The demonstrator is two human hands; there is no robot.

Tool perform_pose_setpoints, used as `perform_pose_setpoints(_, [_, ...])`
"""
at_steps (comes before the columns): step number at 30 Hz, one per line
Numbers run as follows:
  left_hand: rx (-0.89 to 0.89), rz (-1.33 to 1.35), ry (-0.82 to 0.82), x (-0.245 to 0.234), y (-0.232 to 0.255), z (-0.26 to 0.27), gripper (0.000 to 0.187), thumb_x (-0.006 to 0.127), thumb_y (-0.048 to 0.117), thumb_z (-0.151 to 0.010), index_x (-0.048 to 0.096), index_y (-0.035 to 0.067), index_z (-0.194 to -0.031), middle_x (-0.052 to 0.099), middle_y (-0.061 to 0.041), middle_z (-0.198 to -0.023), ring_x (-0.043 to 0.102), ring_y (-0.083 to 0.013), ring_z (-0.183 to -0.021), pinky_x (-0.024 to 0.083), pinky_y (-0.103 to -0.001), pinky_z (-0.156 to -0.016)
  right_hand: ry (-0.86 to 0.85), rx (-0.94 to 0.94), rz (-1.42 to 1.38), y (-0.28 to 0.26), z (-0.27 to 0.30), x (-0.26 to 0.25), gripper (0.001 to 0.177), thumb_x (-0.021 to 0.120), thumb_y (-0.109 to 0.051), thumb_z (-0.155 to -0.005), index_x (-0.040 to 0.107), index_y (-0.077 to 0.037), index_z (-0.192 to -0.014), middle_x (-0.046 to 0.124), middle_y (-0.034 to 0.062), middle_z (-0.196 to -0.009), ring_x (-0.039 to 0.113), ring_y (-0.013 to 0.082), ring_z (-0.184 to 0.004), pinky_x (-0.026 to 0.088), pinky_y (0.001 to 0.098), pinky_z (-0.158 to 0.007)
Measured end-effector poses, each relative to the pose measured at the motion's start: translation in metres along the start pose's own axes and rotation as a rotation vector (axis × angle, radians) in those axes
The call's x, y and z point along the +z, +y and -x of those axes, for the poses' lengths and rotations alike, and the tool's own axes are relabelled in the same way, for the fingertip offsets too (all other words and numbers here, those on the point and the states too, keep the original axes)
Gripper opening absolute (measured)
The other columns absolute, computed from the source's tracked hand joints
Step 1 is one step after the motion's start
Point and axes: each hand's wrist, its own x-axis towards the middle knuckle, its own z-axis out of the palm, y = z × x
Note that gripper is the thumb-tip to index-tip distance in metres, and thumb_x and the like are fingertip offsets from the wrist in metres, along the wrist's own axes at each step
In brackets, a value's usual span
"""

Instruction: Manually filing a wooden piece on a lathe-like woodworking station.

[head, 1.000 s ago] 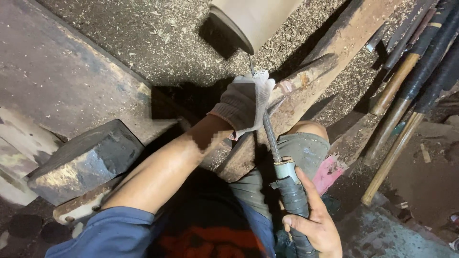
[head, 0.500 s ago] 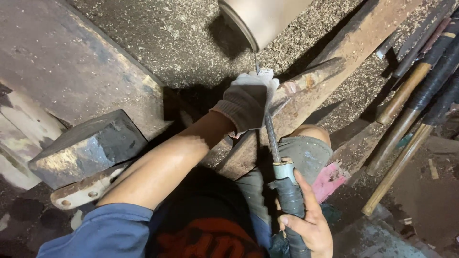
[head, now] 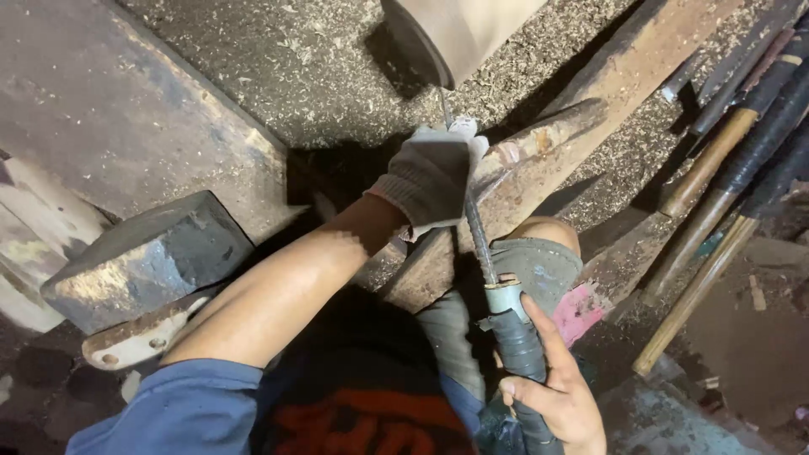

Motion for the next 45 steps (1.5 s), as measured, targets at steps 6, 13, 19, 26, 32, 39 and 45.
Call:
perform_pose_setpoints(6, [0.07,0.007,0.03,0.015,-0.014,-0.009,0.023,0.076,0.023,-0.073,0.068,0.012,-0.091,0.069,-0.014,-0.079,0.07,-0.0371,-0.075,0.055,-0.049,-0.062,0.033,0.015,-0.011,-0.007,0.005,0.018,0.107,0.068,0.017,-0.07,0.03,-0.021,-0.162,0.064,0.0149,-0.103,0.064,0.0193,-0.067,0.054,0.0318,-0.058])
perform_pose_setpoints(13, [0.013,-0.175,-0.195,-0.009,0.002,-0.017,0.038,0.081,0.025,-0.057,0.066,0.006,-0.087,0.064,-0.014,-0.077,0.069,-0.0324,-0.071,0.056,-0.044,-0.062,0.008,-0.026,-0.022,0.004,0.001,0.014,0.107,0.071,0.014,-0.071,0.028,-0.02,-0.162,0.065,0.0157,-0.103,0.065,0.0191,-0.07,0.054,0.0311,-0.06])
perform_pose_setpoints(19, [0.052,-0.166,-0.01,0.003,-0.003,-0.012,0.023,0.076,0.022,-0.069,0.068,0.008,-0.085,0.064,-0.015,-0.074,0.068,-0.0348,-0.067,0.054,-0.048,-0.059,0.014,-0.034,-0.044,0.013,-0.001,0.008,0.107,0.072,0.012,-0.071,0.028,-0.018,-0.163,0.065,0.0162,-0.103,0.064,0.0193,-0.072,0.053,0.0308,-0.061])
perform_pose_setpoints(26, [-0.013,-0.198,-0.113,-0.019,0.008,-0.014,0.026,0.077,0.024,-0.068,0.072,0.009,-0.089,0.069,-0.017,-0.081,0.071,-0.0362,-0.073,0.057,-0.047,-0.061,-0.061,-0.078,-0.025,0.026,-0.008,-0.006,0.107,0.072,0.012,-0.071,0.026,-0.016,-0.163,0.065,0.0167,-0.104,0.065,0.0196,-0.073,0.054,0.0315,-0.062])
perform_pose_setpoints(32, [-0.097,-0.208,-0.241,-0.021,0.014,-0.016,0.021,0.075,0.022,-0.073,0.073,0.011,-0.091,0.071,-0.014,-0.079,0.072,-0.0337,-0.072,0.058,-0.045,-0.062,-0.032,-0.074,-0.017,0.03,-0.01,-0.01,0.107,0.068,0.015,-0.069,0.026,-0.016,-0.162,0.067,0.0182,-0.102,0.066,0.0206,-0.069,0.054,0.0317,-0.059])
perform_pose_setpoints(39, [-0.094,-0.175,-0.157,-0.023,0.015,-0.012,0.017,0.073,0.023,-0.077,0.075,0.01,-0.087,0.071,-0.014,-0.079,0.072,-0.0347,-0.074,0.057,-0.045,-0.064,-0.077,-0.089,-0.057,0.034,-0.014,-0.018,0.107,0.068,0.017,-0.069,0.027,-0.015,-0.163,0.066,0.0172,-0.103,0.066,0.0199,-0.072,0.055,0.0311,-0.061])
perform_pose_setpoints(45, [-0.129,-0.188,-0.226,-0.017,0.01,-0.013,0.018,0.073,0.023,-0.08,0.074,0.007,-0.088,0.072,-0.014,-0.08,0.072,-0.0325,-0.073,0.058,-0.045,-0.064,-0.079,-0.077,-0.039,0.028,-0.019,-0.021,0.107,0.067,0.018,-0.068,0.029,-0.015,-0.162,0.065,0.0169,-0.105,0.065,0.0184,-0.078,0.053,0.0293,-0.068])
